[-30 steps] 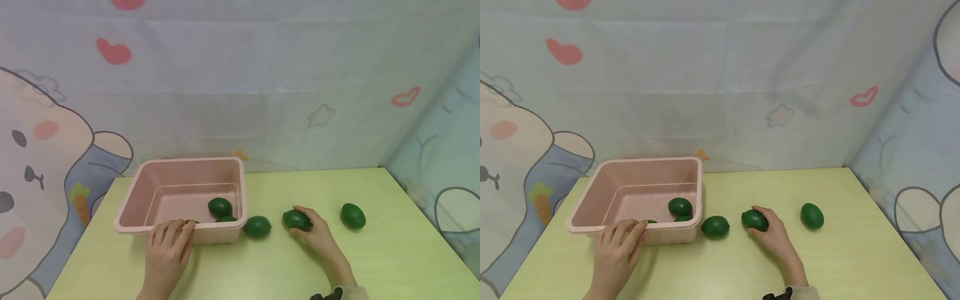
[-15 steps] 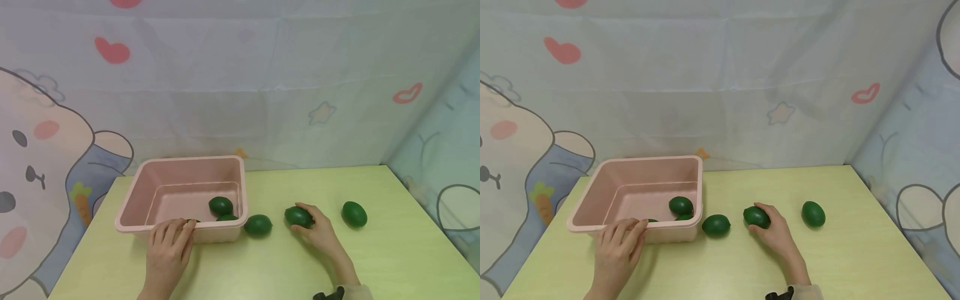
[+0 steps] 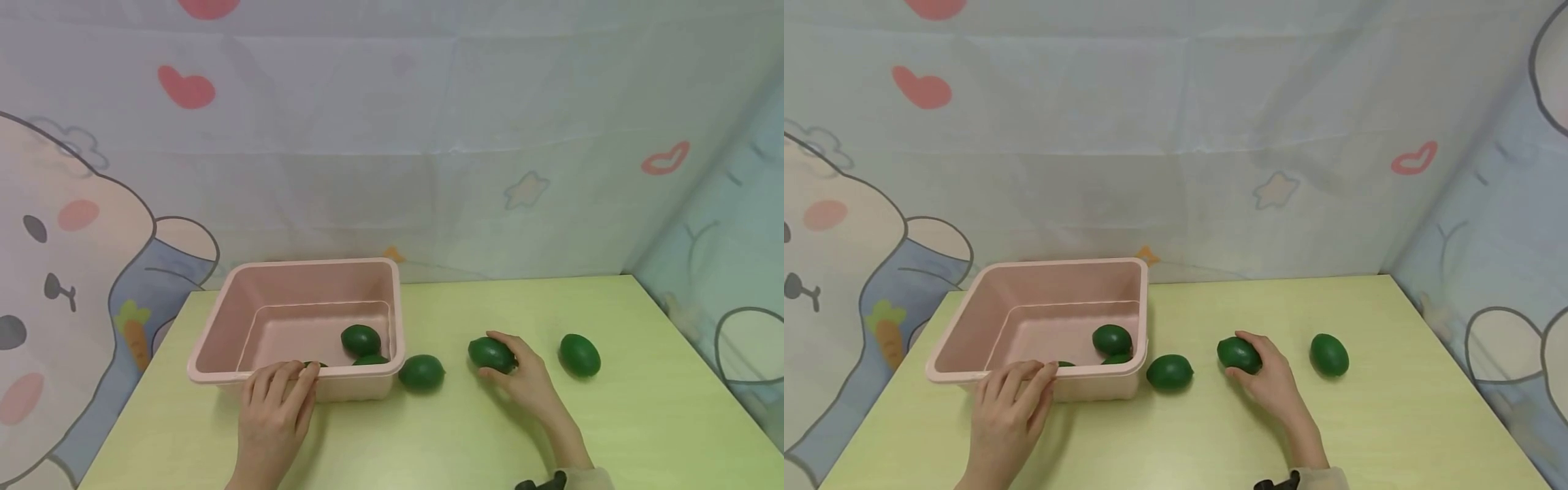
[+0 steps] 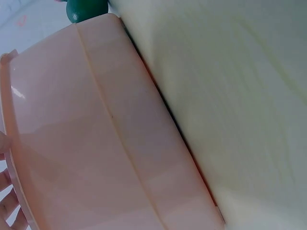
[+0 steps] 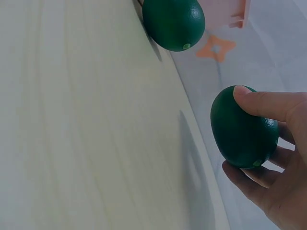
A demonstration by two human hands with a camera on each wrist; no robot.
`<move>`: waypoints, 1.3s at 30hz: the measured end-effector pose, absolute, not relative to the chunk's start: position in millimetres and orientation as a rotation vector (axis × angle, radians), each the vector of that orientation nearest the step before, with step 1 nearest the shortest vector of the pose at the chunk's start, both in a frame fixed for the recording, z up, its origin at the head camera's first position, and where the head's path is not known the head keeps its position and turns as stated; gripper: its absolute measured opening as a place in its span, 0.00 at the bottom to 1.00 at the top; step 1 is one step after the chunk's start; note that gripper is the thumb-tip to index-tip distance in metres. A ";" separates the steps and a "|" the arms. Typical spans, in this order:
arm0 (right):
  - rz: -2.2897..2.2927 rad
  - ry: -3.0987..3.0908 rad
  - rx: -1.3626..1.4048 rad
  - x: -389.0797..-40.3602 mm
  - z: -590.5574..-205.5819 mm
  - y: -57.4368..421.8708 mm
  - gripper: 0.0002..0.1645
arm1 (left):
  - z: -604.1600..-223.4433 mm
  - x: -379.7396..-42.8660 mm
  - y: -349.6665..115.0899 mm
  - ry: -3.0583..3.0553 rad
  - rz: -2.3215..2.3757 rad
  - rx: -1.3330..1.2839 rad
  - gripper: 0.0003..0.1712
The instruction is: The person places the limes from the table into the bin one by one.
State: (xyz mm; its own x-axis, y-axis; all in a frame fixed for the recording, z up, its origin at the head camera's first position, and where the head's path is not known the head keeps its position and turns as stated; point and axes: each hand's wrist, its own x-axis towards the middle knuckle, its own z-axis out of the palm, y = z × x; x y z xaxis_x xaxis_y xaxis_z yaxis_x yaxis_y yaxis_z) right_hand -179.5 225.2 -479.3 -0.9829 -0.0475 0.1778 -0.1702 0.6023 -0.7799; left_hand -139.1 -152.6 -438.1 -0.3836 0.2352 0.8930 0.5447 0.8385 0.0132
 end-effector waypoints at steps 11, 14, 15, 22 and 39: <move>1.287 -2.673 0.229 -181.3 -468.2 221.7 0.40 | -439.1 -137.8 -153.7 -1.986 -0.382 -0.571 0.18; 1.268 -2.663 0.247 -181.9 -464.5 221.0 0.39 | -438.8 -138.2 -153.4 -1.980 -0.381 -0.571 0.18; 1.272 -2.663 0.249 -182.0 -463.6 220.7 0.39 | -438.8 -138.5 -153.3 -1.977 -0.380 -0.572 0.18; 1.279 -2.661 0.259 -185.0 -457.7 218.0 0.39 | -438.9 -139.4 -152.8 -1.972 -0.374 -0.574 0.17; 1.204 -2.647 0.320 -190.6 -434.2 210.9 0.39 | -438.3 -138.5 -153.0 -1.985 -0.377 -0.573 0.17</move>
